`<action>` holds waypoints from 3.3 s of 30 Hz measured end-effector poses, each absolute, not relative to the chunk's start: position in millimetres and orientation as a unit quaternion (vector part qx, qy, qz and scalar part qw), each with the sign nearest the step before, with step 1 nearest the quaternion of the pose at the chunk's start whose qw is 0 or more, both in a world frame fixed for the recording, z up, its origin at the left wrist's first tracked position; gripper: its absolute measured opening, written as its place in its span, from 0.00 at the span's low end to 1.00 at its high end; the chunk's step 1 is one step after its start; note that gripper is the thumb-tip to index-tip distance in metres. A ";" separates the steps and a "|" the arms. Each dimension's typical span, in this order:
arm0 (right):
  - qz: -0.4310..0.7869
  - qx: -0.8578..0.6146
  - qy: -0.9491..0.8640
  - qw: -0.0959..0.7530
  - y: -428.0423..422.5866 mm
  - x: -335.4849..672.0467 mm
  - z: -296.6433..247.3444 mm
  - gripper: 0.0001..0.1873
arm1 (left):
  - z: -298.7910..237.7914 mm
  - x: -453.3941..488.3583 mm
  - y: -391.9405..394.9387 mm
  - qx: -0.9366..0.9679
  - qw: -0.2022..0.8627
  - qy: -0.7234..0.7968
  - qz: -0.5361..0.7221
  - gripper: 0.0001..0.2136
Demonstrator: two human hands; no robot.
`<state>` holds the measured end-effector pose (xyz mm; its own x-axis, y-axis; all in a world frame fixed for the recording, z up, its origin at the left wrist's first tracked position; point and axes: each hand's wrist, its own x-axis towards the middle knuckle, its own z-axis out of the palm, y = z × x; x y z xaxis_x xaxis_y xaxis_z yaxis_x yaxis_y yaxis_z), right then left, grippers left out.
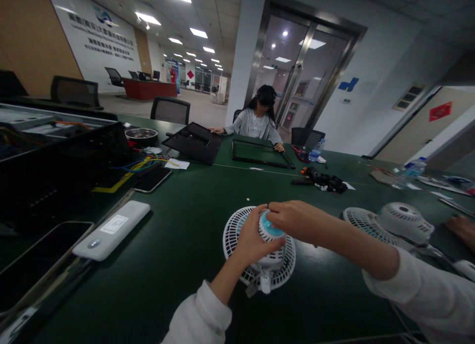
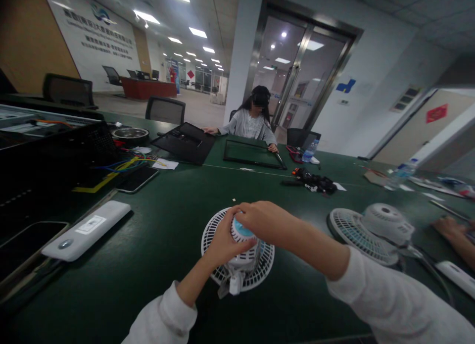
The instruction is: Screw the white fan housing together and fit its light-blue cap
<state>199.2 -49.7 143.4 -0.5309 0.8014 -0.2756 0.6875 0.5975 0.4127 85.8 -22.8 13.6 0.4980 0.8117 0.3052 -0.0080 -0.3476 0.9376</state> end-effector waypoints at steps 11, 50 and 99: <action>0.129 0.491 0.843 0.180 -48.0 193.3 138.4 0.12 | 16.0 85.5 -22.7 0.720 0.483 0.270 0.419 0.31; 0.014 0.517 0.833 0.197 -51.2 199.8 158.4 0.10 | 12.0 85.9 -22.4 0.722 0.471 0.268 0.431 0.31; -0.040 0.686 0.724 0.051 -44.6 192.4 126.7 0.14 | 6.1 89.6 -20.4 0.702 0.489 0.228 0.465 0.32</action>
